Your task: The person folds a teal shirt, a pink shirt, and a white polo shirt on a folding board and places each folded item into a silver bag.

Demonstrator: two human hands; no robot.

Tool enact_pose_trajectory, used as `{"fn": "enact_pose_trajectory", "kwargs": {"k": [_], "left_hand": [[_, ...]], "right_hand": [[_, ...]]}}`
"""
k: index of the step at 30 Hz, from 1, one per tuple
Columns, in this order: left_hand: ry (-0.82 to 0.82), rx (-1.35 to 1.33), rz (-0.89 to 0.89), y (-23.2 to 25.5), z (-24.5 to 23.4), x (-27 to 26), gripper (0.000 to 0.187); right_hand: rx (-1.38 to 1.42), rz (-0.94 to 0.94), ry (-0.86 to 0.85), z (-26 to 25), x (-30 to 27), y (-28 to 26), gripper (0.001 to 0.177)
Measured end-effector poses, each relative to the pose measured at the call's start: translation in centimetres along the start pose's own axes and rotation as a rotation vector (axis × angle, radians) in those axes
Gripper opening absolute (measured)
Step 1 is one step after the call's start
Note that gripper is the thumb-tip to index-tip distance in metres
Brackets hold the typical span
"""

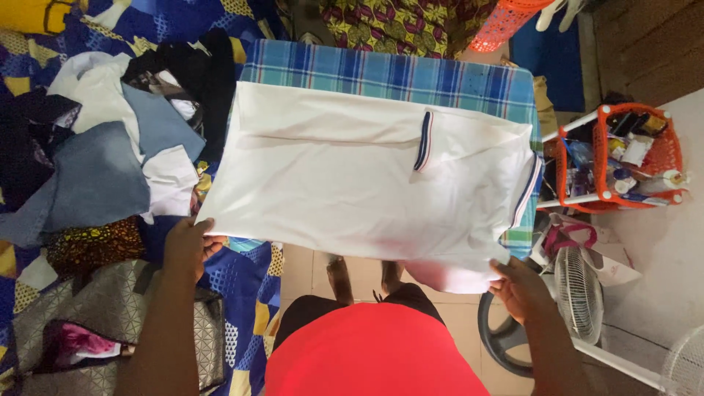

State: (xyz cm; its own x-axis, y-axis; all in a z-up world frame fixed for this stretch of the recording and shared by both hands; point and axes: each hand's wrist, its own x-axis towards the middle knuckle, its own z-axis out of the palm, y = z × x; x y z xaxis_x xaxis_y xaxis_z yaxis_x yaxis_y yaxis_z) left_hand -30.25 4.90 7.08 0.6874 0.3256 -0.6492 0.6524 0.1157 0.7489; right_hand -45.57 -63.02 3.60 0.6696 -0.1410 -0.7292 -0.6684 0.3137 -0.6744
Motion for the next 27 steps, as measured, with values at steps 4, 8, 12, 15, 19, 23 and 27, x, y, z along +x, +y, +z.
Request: {"fn": "enact_pose_trajectory", "kwargs": {"k": [4, 8, 12, 15, 19, 23, 27], "left_hand": [[0.021, -0.122, 0.026, 0.8, -0.1, 0.5, 0.041], [-0.031, -0.167, 0.023, 2.3, 0.5, 3.1, 0.034], [-0.061, -0.228, -0.062, 4.1, 1.7, 7.0, 0.034], [-0.061, -0.256, -0.029, 5.7, 3.3, 8.8, 0.032], [-0.105, -0.386, 0.014, 7.1, 5.5, 10.1, 0.034], [-0.033, -0.374, 0.291, 5.8, 9.3, 10.5, 0.045], [-0.231, -0.033, 0.301, 1.9, 18.4, 7.9, 0.036]], "right_hand": [[0.153, -0.004, 0.247, -0.5, 1.2, -1.8, 0.032], [0.484, 0.081, 0.381, -2.0, 4.8, -4.8, 0.022], [0.542, 0.076, 0.408, -4.8, 9.5, -6.4, 0.02], [0.583, 0.062, 0.402, -6.2, 12.6, -7.9, 0.019], [0.622, 0.017, 0.349, -5.5, 14.9, -10.2, 0.018], [0.48, 0.058, 0.264, -2.5, 13.8, -12.3, 0.024], [0.0, -0.076, 0.307, 0.0, 10.7, -12.0, 0.02]]}}
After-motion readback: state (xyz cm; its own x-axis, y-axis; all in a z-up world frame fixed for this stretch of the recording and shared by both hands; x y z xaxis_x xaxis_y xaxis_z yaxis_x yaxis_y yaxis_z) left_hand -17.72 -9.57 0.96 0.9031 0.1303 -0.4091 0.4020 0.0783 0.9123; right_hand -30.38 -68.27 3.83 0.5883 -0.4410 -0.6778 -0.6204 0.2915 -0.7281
